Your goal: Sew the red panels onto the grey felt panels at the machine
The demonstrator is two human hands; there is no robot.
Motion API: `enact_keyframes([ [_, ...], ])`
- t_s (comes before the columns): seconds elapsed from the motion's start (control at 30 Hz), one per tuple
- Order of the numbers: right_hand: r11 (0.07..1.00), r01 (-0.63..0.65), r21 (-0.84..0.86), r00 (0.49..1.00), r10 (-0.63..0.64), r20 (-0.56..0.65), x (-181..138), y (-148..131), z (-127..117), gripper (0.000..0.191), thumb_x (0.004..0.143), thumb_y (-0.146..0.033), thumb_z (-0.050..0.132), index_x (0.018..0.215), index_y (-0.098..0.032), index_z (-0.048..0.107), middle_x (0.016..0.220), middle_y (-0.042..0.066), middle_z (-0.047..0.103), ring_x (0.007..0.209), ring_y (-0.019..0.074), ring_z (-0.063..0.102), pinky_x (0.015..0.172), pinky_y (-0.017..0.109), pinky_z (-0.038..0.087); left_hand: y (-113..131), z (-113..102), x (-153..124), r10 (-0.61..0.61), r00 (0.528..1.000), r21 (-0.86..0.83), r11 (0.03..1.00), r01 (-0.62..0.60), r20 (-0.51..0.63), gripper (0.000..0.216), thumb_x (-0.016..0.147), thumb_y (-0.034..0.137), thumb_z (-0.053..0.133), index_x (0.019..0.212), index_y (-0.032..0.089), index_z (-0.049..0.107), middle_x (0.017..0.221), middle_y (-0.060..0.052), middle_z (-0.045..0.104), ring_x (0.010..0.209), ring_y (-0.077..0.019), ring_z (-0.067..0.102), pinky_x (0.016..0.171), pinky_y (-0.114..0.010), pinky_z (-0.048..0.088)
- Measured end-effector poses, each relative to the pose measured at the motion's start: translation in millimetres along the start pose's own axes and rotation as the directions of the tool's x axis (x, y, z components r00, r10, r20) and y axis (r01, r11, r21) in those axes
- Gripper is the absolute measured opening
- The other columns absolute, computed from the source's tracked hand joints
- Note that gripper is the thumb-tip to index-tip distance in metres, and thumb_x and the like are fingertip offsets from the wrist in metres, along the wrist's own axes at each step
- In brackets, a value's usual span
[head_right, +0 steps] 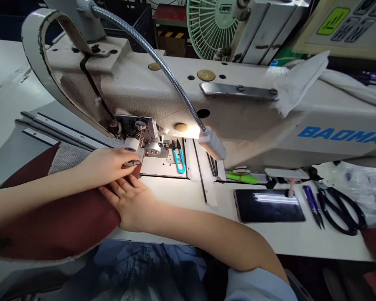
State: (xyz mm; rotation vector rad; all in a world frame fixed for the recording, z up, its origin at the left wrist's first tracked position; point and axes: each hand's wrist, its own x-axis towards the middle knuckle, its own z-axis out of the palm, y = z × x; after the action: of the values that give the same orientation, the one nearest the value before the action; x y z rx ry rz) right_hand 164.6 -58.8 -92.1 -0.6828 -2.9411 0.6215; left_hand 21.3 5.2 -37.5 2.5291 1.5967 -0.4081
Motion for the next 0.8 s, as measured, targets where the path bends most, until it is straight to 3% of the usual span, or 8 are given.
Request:
enact_keyframes([
  [0.23,0.999,0.025,-0.041,0.995,-0.029,-0.096,4.8,16.7,-3.0,0.064,0.092,-0.032,0.049,0.151,-0.012,0.035,0.153,0.017,0.040,0.142,0.0283,0.034,0.119,0.049,0.017,1.1,-3.6,9.2,0.009,0.999,0.074,0.997,-0.012,0.038,0.033,0.094,0.036,0.043,0.105,0.022,0.070,0.090,-0.009,0.071,0.079,-0.0257,0.068,0.063,-0.032,0.042],
  [0.47,0.995,0.033,-0.090,0.983,-0.048,-0.176,8.2,34.7,-4.5,0.057,0.093,-0.027,0.049,0.146,-0.011,0.042,0.145,0.016,0.050,0.135,0.0283,0.040,0.118,0.048,0.020,1.6,-2.5,18.5,0.000,0.999,0.120,0.993,-0.005,0.036,0.038,0.097,0.033,0.039,0.119,0.020,0.066,0.095,-0.013,0.070,0.083,-0.0279,0.067,0.069,-0.036,0.044],
  [0.6,0.981,-0.006,-0.192,0.978,-0.034,-0.204,-0.5,19.0,-5.5,0.047,0.096,-0.015,0.037,0.142,-0.007,0.046,0.136,0.019,0.057,0.127,0.0287,0.047,0.107,0.047,0.035,0.0,-20.4,-13.8,0.083,0.996,0.212,0.974,-0.084,0.013,0.036,0.086,0.015,0.047,0.117,0.016,0.064,0.103,-0.015,0.067,0.091,-0.0300,0.064,0.077,-0.040,0.044],
  [0.7,0.962,0.039,-0.270,0.986,-0.081,-0.146,-15.1,-2.2,-7.3,0.047,0.100,-0.020,0.034,0.146,-0.018,0.044,0.133,0.022,0.058,0.115,0.0303,0.057,0.088,0.044,0.046,-1.9,-28.0,-45.5,0.075,0.997,0.319,0.946,-0.061,-0.032,0.037,0.077,0.010,0.050,0.110,0.015,0.066,0.102,-0.018,0.066,0.094,-0.0363,0.061,0.077,-0.046,0.043],
  [0.8,0.940,0.117,-0.320,0.989,-0.140,-0.051,-27.6,-14.6,-6.5,0.044,0.101,-0.027,0.038,0.143,-0.025,0.049,0.139,0.025,0.053,0.120,0.0365,0.057,0.085,0.046,0.045,1.4,-19.0,-55.4,0.072,0.996,0.293,0.954,-0.056,-0.044,0.029,0.083,0.011,0.046,0.103,0.016,0.066,0.091,-0.016,0.067,0.088,-0.0346,0.062,0.075,-0.045,0.043],
])
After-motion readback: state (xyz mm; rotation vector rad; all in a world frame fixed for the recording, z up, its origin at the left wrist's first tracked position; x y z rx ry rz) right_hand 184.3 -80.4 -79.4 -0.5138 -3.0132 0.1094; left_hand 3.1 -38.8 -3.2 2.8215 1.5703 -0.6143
